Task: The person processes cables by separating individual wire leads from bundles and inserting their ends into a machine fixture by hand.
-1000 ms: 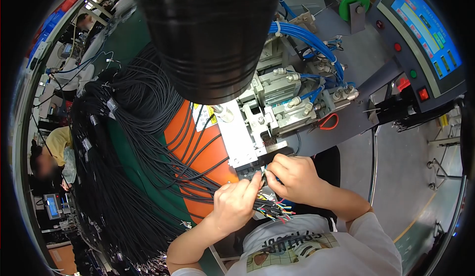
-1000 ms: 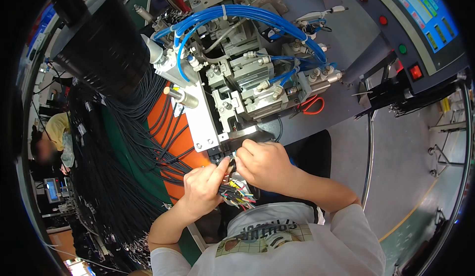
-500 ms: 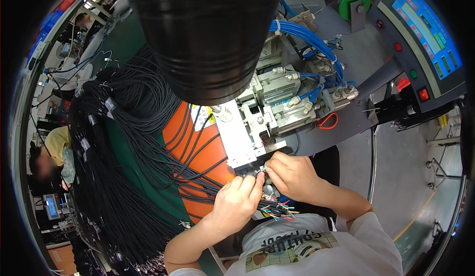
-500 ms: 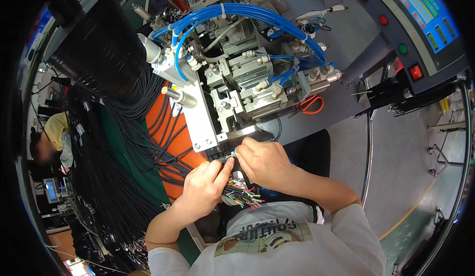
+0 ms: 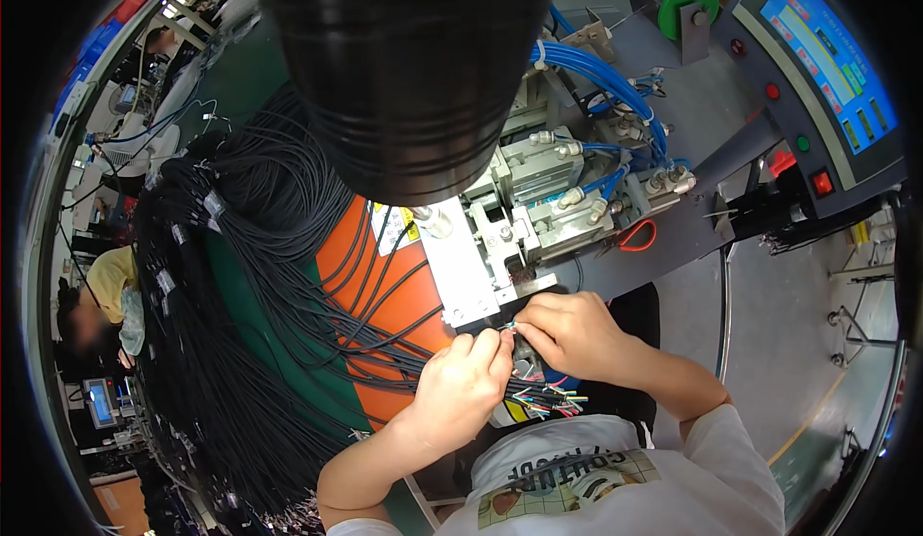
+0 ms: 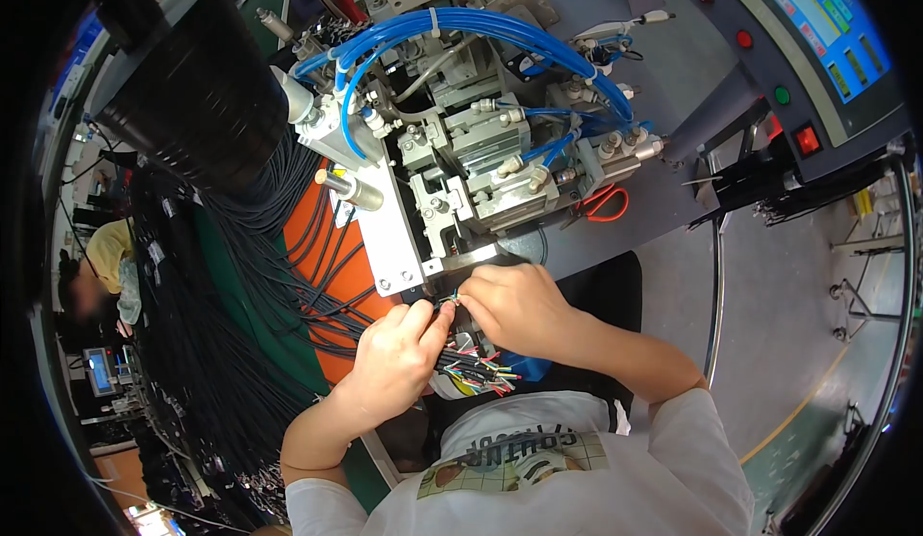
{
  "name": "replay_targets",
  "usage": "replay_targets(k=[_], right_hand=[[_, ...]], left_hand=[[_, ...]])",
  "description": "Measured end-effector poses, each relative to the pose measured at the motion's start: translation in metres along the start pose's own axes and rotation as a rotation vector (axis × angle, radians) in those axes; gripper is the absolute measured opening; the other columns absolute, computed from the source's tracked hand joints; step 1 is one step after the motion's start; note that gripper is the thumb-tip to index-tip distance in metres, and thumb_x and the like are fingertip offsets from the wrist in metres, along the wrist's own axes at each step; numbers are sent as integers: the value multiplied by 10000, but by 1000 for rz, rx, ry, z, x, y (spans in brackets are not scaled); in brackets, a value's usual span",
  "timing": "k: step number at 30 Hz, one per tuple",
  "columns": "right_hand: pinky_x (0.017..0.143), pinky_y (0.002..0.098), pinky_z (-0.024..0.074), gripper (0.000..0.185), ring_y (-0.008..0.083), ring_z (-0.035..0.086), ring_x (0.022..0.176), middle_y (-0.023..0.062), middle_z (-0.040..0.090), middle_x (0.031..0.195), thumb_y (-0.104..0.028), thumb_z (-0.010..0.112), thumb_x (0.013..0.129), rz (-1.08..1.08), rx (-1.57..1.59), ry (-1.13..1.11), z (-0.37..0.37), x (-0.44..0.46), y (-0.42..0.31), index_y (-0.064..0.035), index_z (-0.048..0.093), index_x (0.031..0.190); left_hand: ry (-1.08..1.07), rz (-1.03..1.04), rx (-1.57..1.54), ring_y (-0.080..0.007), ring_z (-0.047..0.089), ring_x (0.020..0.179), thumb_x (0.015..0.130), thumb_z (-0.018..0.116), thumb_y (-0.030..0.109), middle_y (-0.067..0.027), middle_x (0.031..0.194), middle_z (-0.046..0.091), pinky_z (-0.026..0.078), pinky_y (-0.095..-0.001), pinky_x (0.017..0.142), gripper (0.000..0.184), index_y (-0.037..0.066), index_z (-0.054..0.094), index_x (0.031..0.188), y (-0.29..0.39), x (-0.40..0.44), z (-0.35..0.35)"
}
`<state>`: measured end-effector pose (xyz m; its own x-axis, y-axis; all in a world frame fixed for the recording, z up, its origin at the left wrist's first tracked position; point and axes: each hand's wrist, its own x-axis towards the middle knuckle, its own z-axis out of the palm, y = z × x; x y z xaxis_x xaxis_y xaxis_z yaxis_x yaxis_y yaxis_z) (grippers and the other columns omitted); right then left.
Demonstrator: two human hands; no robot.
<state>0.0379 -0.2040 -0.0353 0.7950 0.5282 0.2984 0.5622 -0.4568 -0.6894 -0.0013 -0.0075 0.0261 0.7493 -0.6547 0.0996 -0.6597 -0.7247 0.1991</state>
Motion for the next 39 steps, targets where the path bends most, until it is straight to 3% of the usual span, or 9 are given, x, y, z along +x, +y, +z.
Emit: replay_targets(k=[3, 10, 14, 19, 24, 28, 32, 34, 39], right_hand=[[554, 342, 530, 120, 261, 653, 652, 75, 664, 848, -83, 708, 809, -52, -1, 195, 6, -5, -6, -17, 666, 901], [519, 319, 506, 69, 258, 633, 573, 99, 665, 791, -68, 679, 816, 67, -108, 34, 4, -4, 5, -13, 653, 847], [548, 316, 507, 170, 207, 663, 585, 113, 673, 732, -167, 663, 884, 549, 822, -30, 3, -9, -1, -4, 632, 921], [497, 239, 445, 131, 70, 584, 559, 33, 639, 694, -118, 687, 898, 385, 543, 12, 16, -10, 3, 5, 644, 887], [495, 248, 428, 231, 108, 507, 519, 39, 653, 878, -115, 769, 805, 118, 344, 150, 2, -10, -9, -47, 701, 1014], [679, 350, 519, 258, 252, 656, 784, 114, 648, 988, -95, 694, 858, -186, 577, 5, 10, 5, -23, -37, 658, 1107], [665, 317, 511, 227, 222, 653, 764, 110, 658, 946, -65, 694, 857, -66, 541, 108, 15, 2, -20, -23, 661, 1078], [522, 175, 383, 362, 16, 570, 665, 55, 688, 954, 6, 739, 802, 167, 695, 34, 4, -3, -21, -22, 659, 1154], [564, 191, 421, 355, 42, 589, 708, 61, 673, 993, 48, 707, 779, 146, 761, 11, 8, -15, -15, -12, 671, 1127]], left_hand=[[27, 3, -8, -197, 556, 751, 757, 628, 72, -74, 883, 525, 516, -287, 599, 385, -53, 628, 1121, -1, -2, 4], [11, -56, -24, -226, 582, 777, 743, 626, 77, -84, 894, 543, 522, -332, 638, 385, -8, 643, 1118, -2, -2, 4], [124, -132, -185, -284, 619, 805, 619, 669, -16, -94, 896, 603, 518, -375, 691, 474, 42, 673, 1089, -9, -13, 8], [264, -145, -121, -293, 590, 762, 639, 728, 8, -105, 855, 585, 457, -378, 653, 401, 20, 677, 1036, -28, -30, 10], [331, -177, -20, -281, 564, 695, 684, 734, 33, -106, 784, 555, 410, -380, 603, 375, -11, 651, 1047, -22, -29, 19], [305, -162, -202, -287, 575, 664, 782, 719, 40, -118, 749, 572, 430, -383, 613, 268, -16, 632, 1029, -20, -25, 17], [311, -88, -266, -287, 606, 678, 763, 729, 22, -119, 780, 621, 453, -378, 620, 295, -9, 615, 1034, -22, -26, 9], [341, -61, -213, -279, 643, 696, 734, 757, 7, -115, 809, 653, 472, -367, 617, 316, 6, 605, 1010, -20, -31, 6], [372, 30, -230, -241, 591, 608, 747, 724, 50, -109, 795, 640, 433, -339, 546, 298, -25, 617, 1016, -5, -31, 16]])
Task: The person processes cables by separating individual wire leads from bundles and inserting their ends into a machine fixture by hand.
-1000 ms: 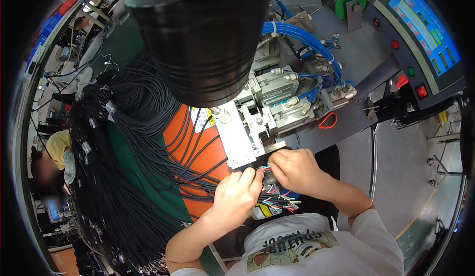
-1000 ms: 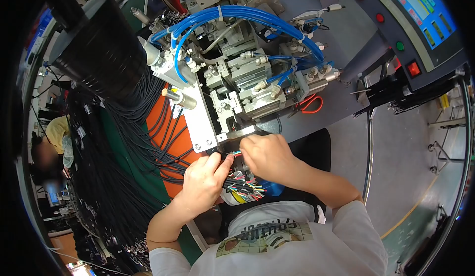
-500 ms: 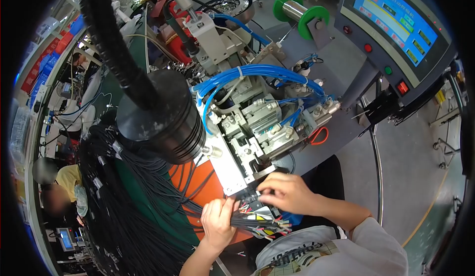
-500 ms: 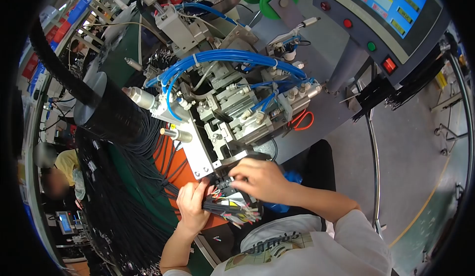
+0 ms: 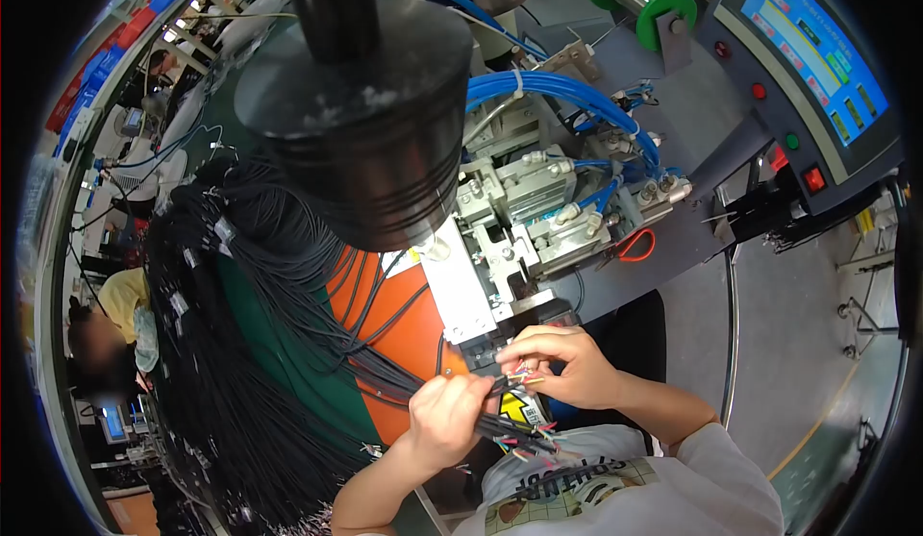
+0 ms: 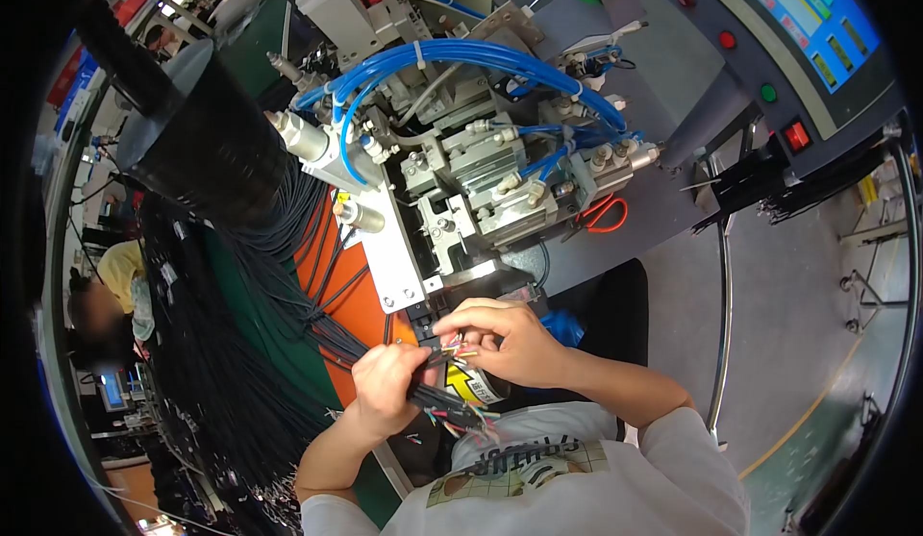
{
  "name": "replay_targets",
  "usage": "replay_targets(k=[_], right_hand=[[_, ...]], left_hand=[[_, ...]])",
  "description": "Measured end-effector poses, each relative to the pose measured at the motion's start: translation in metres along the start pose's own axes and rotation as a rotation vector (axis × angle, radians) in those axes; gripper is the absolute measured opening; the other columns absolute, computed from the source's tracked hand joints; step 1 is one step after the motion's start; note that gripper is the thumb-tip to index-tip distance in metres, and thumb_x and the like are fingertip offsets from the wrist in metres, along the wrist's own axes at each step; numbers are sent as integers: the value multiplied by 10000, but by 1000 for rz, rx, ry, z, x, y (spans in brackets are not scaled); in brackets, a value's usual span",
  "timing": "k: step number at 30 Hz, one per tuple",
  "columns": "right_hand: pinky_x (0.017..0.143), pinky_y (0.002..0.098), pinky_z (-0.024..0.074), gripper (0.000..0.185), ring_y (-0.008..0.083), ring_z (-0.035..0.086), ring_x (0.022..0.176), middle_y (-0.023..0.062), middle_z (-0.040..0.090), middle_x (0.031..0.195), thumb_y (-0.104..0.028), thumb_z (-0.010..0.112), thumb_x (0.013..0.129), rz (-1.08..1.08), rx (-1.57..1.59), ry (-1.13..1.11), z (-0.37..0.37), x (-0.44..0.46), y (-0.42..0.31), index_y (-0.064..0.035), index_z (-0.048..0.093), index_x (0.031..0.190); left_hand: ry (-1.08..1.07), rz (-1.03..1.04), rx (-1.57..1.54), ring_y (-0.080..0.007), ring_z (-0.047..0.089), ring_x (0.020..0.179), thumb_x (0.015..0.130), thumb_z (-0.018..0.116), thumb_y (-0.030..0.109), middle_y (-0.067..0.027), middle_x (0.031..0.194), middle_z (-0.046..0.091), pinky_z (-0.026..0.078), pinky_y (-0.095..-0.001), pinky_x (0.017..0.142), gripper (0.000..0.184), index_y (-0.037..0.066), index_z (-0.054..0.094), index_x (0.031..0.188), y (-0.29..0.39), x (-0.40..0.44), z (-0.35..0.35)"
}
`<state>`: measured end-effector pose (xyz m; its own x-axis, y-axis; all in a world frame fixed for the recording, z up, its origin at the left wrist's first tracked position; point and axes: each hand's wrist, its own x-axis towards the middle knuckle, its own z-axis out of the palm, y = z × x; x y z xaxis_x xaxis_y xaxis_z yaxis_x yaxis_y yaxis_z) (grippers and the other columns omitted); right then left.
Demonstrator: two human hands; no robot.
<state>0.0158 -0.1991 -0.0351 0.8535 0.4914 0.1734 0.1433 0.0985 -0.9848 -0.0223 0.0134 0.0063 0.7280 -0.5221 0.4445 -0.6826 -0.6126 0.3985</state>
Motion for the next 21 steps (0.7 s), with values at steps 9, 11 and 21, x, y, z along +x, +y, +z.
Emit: replay_targets(k=[9, 11, 21], right_hand=[[619, 213, 490, 289, 94, 649, 745, 107, 644, 1037, 78, 679, 794, -10, -3, 45, 2, 1, -11, 23, 659, 1077], [625, 206, 490, 244, 84, 645, 737, 102, 640, 1029, 68, 659, 837, 36, 107, 39, 3, 1, -5, 33, 646, 1078], [633, 230, 520, 170, 99, 622, 702, 98, 597, 1017, 23, 568, 955, 139, 437, 160, 10, 4, 5, 63, 603, 1116]], left_hand=[[40, -234, -235, -287, 633, 627, 727, 747, 32, -118, 775, 639, 478, -357, 551, 217, 6, 631, 908, -3, 12, 5], [22, -258, -271, -285, 647, 644, 735, 747, 20, -125, 784, 643, 495, -352, 559, 208, -1, 633, 908, -4, 12, 5], [31, -316, -319, -246, 662, 683, 797, 713, -31, -153, 838, 664, 517, -311, 591, 232, -40, 641, 1018, -2, 18, 5]])
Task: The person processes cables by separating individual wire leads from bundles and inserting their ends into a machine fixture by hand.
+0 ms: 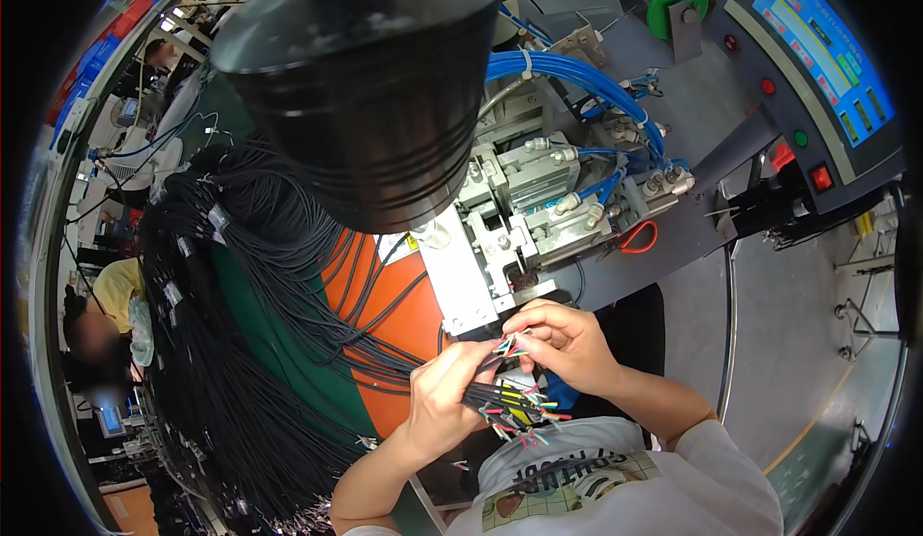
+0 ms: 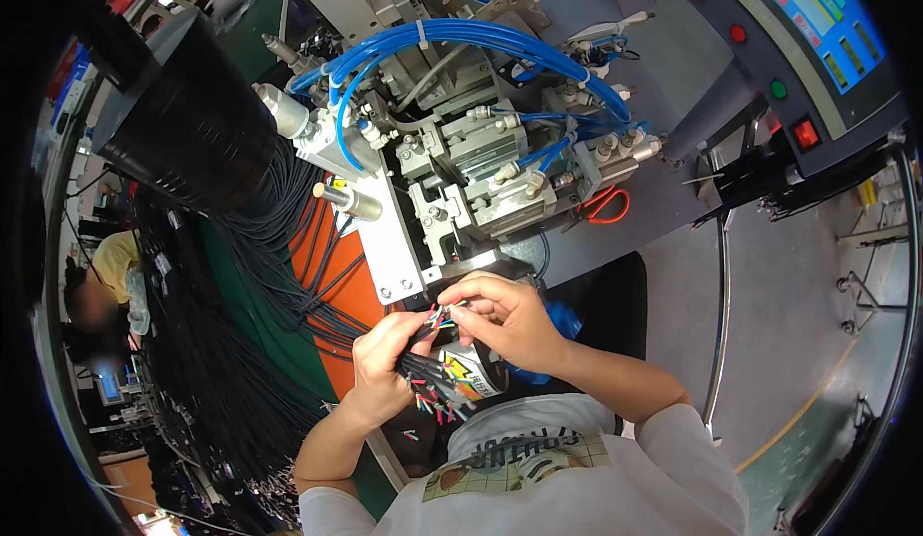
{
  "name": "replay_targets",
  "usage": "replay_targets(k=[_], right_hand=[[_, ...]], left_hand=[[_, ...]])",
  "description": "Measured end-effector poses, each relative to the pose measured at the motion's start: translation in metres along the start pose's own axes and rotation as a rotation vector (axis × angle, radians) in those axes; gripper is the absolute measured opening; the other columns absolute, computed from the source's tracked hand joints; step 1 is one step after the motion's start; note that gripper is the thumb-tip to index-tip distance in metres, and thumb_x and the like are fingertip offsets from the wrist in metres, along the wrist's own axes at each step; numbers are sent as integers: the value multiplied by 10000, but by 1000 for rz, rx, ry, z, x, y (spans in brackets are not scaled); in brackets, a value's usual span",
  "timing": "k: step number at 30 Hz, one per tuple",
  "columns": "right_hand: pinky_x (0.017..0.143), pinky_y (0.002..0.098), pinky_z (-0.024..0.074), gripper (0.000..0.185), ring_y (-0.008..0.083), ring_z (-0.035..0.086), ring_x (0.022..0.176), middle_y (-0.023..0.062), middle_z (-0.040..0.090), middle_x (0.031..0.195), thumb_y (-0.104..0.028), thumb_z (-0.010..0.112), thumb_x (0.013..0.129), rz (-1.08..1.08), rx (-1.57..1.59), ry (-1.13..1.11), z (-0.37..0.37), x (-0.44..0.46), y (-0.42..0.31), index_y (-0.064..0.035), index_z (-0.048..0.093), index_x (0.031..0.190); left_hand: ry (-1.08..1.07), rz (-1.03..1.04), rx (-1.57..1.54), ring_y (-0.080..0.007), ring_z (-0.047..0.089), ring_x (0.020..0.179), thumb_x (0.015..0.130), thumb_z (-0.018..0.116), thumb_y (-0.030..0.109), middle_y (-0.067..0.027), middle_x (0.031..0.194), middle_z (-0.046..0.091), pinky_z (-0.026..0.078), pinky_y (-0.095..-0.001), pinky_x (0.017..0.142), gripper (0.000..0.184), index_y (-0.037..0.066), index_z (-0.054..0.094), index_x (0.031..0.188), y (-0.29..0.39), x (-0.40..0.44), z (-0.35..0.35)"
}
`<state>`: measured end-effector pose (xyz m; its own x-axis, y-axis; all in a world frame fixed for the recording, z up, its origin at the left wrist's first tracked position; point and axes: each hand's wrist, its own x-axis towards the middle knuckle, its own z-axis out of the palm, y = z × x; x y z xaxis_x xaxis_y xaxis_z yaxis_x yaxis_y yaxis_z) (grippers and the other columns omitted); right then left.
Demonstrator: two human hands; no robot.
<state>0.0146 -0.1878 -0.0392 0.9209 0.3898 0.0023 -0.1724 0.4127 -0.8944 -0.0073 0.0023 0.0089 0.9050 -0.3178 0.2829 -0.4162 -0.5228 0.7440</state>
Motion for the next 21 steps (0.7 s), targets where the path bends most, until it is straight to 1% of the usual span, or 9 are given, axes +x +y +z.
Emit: replay_targets(k=[3, 7, 9, 13, 15, 16, 17, 19, 21], right_hand=[[618, 226, 516, 176, 96, 620, 703, 102, 597, 1001, 22, 556, 964, -109, -281, -19, -2, -1, -3, 64, 607, 1128], [593, 223, 520, 166, 93, 641, 636, 89, 641, 932, 9, 593, 935, -151, -190, 26, -2, 1, 2, 39, 642, 1091], [592, 225, 519, 168, 91, 635, 630, 87, 642, 941, 10, 592, 935, -178, -256, 1, 0, 1, -4, 42, 642, 1092], [560, 209, 494, 167, 82, 621, 612, 73, 648, 912, -22, 574, 955, -301, -422, 19, 0, 1, -3, 33, 645, 1096], [541, 199, 477, 166, 76, 609, 608, 65, 638, 841, -22, 553, 962, 42, -140, 9, -1, 0, -12, 42, 637, 1090], [531, 193, 468, 167, 73, 602, 605, 61, 633, 806, -22, 542, 965, 212, 3, 4, -2, 1, -16, 47, 632, 1088], [503, 174, 431, 178, 51, 571, 571, 23, 616, 722, -92, 568, 971, 282, 74, -9, -7, 4, -14, 27, 634, 1086], [502, 177, 433, 173, 43, 559, 569, 22, 613, 737, -105, 593, 959, 376, 192, -29, -13, 7, -13, 24, 633, 1067], [508, 171, 434, 167, 30, 549, 586, 8, 592, 746, -113, 623, 942, 440, 233, -70, -18, 10, -10, 10, 627, 1055]], left_hand=[[47, 40, 9, -258, 669, 686, 799, 709, -36, -156, 839, 667, 519, -317, 583, 224, -41, 656, 1017, -4, 0, 5], [26, 8, 2, -269, 676, 700, 798, 706, -29, -148, 845, 672, 526, -332, 592, 224, -25, 661, 1018, -2, 3, 4], [-23, -3, 4, -291, 680, 720, 792, 707, -8, -141, 864, 676, 537, -361, 611, 263, 0, 655, 1050, -6, 1, 3], [20, 54, 31, -283, 677, 714, 769, 708, -5, -134, 873, 681, 527, -360, 616, 283, -4, 657, 1047, -9, 2, 7], [22, 113, 47, -261, 667, 694, 748, 702, 8, -127, 873, 683, 504, -350, 595, 304, -13, 659, 1048, -13, 1, 8], [18, 181, 139, -244, 657, 684, 737, 698, 22, -124, 873, 683, 484, -341, 582, 314, -19, 661, 1046, -12, 1, 7], [14, 247, 229, -226, 648, 674, 726, 694, 36, -120, 872, 683, 465, -333, 569, 326, -25, 662, 1045, -9, 1, 5], [14, 374, 378, -175, 609, 650, 712, 665, 77, -108, 884, 680, 399, -311, 532, 345, -42, 667, 1037, -10, 0, 7], [-24, 410, 441, -173, 600, 643, 720, 658, 68, -105, 892, 678, 401, -311, 532, 334, -39, 669, 1036, -6, 1, 5]])
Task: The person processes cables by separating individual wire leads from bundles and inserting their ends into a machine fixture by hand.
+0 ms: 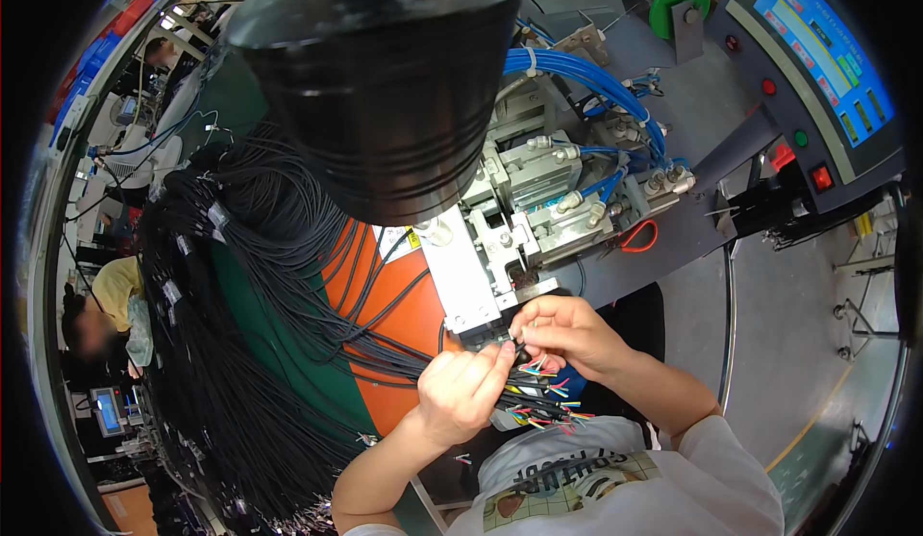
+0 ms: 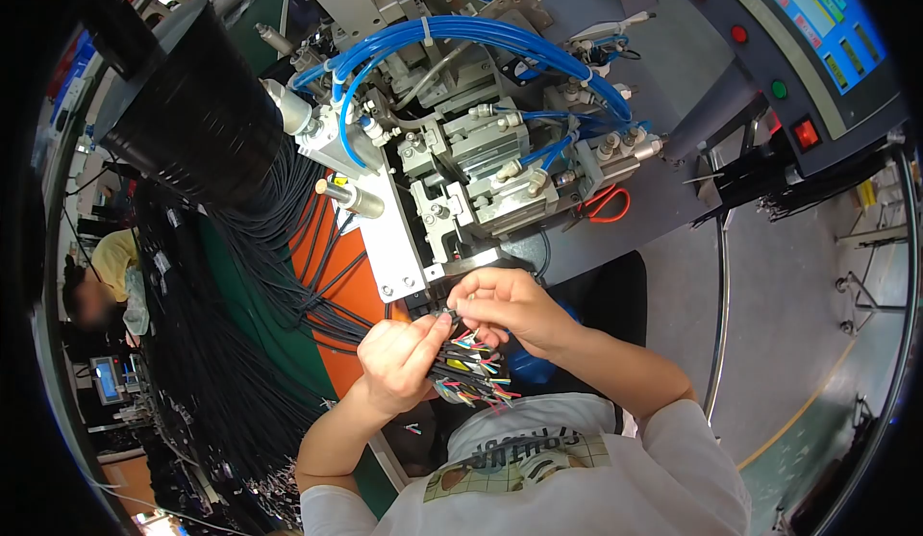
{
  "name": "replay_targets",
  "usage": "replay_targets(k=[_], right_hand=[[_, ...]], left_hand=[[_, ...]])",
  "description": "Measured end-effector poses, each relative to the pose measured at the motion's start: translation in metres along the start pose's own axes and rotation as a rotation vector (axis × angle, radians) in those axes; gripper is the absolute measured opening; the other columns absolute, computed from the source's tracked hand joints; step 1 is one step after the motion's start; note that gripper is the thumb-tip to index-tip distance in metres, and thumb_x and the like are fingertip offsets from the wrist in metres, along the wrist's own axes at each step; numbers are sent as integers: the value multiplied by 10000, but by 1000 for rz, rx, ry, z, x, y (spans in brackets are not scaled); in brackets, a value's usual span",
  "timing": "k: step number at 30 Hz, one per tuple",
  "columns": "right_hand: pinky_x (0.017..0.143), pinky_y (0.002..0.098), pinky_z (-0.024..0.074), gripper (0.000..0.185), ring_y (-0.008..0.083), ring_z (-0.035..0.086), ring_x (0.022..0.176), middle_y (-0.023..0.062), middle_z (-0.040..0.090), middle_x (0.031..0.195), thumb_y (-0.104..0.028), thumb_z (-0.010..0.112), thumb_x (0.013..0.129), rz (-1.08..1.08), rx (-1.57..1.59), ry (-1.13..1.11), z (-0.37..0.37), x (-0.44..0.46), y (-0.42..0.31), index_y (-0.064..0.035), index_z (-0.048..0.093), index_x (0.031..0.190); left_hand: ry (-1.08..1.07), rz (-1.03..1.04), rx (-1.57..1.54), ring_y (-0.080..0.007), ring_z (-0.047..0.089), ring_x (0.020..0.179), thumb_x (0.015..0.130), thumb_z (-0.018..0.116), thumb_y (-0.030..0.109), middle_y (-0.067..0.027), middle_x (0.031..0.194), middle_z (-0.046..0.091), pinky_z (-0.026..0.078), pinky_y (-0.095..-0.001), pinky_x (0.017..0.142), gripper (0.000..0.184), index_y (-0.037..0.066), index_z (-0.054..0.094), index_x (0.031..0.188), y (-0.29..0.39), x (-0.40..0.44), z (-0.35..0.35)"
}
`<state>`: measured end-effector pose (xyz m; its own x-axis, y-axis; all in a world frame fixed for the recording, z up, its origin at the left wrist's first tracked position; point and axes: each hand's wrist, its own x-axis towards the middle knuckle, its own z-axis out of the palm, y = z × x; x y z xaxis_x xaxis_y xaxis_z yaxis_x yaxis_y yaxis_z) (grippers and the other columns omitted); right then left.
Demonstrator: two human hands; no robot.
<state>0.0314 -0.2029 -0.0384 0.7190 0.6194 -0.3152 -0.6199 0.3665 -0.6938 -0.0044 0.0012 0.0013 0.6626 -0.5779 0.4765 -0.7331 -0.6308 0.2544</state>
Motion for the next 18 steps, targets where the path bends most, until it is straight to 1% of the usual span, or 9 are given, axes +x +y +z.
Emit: replay_targets(k=[3, 6, 9, 10, 11, 13, 16, 17, 18], right_hand=[[565, 175, 452, 160, 31, 568, 678, -3, 586, 793, -51, 629, 921, 24, -46, 19, 4, -1, 1, 4, 616, 1071], [662, 199, 476, 219, 56, 582, 798, 28, 591, 919, 8, 616, 905, -204, -140, 37, 11, -5, 12, 7, 603, 1124], [702, 223, 495, 294, 95, 617, 873, 86, 581, 1054, -47, 614, 925, -502, -277, 32, 25, -9, 22, 25, 571, 1206], [740, 283, 516, 371, 152, 628, 926, 136, 549, 1144, -27, 605, 908, -688, -832, 79, 22, -13, 17, 27, 546, 1271], [790, 325, 511, 405, 207, 631, 910, 162, 549, 1142, -18, 608, 889, -909, -1021, 165, 28, -11, 22, 4, 548, 1289], [812, 324, 508, 347, 241, 634, 910, 163, 579, 1086, -34, 620, 886, -1102, -1237, 244, 28, -4, 27, 3, 594, 1230], [787, 334, 516, 245, 243, 637, 915, 161, 593, 1055, -89, 622, 933, -790, -931, 121, 16, -10, 12, 40, 642, 1140], [779, 296, 520, 213, 188, 646, 887, 125, 625, 1006, -82, 625, 936, -583, -673, 84, 12, -8, 12, 36, 665, 1109], [762, 275, 518, 208, 163, 644, 879, 109, 634, 999, -74, 622, 938, -501, -457, 37, 10, -4, 12, 34, 669, 1110]], left_hand=[[6, -4, 4, -179, 576, 613, 739, 651, 61, -93, 893, 672, 397, -308, 528, 289, -28, 670, 1013, 0, -2, 3], [0, -126, -92, -205, 577, 594, 760, 674, 67, -86, 818, 646, 400, -316, 524, 194, -9, 658, 937, 2, 0, 5], [-24, -246, -152, -239, 572, 559, 768, 702, 65, -85, 710, 597, 401, -336, 512, 126, 12, 628, 855, 4, 3, 2], [20, -267, -181, -249, 565, 544, 767, 710, 64, -86, 678, 577, 400, -343, 507, 124, 17, 616, 832, 4, 3, 2], [65, -287, -211, -259, 558, 529, 766, 718, 63, -86, 646, 557, 398, -351, 501, 128, 22, 605, 809, 4, 4, 3], [63, -277, -214, -262, 543, 513, 768, 717, 61, -85, 630, 546, 392, -356, 493, 127, 25, 598, 795, 4, 2, 6], [30, -245, -186, -265, 522, 498, 777, 714, 61, -82, 619, 528, 388, -361, 489, 126, 27, 594, 794, 3, 2, 7], [25, -241, -187, -265, 521, 499, 780, 712, 62, -81, 623, 528, 388, -360, 491, 126, 26, 593, 799, 3, 3, 6], [20, -234, -187, -265, 520, 500, 782, 711, 64, -81, 628, 528, 389, -359, 492, 126, 26, 592, 804, 3, 3, 5]])
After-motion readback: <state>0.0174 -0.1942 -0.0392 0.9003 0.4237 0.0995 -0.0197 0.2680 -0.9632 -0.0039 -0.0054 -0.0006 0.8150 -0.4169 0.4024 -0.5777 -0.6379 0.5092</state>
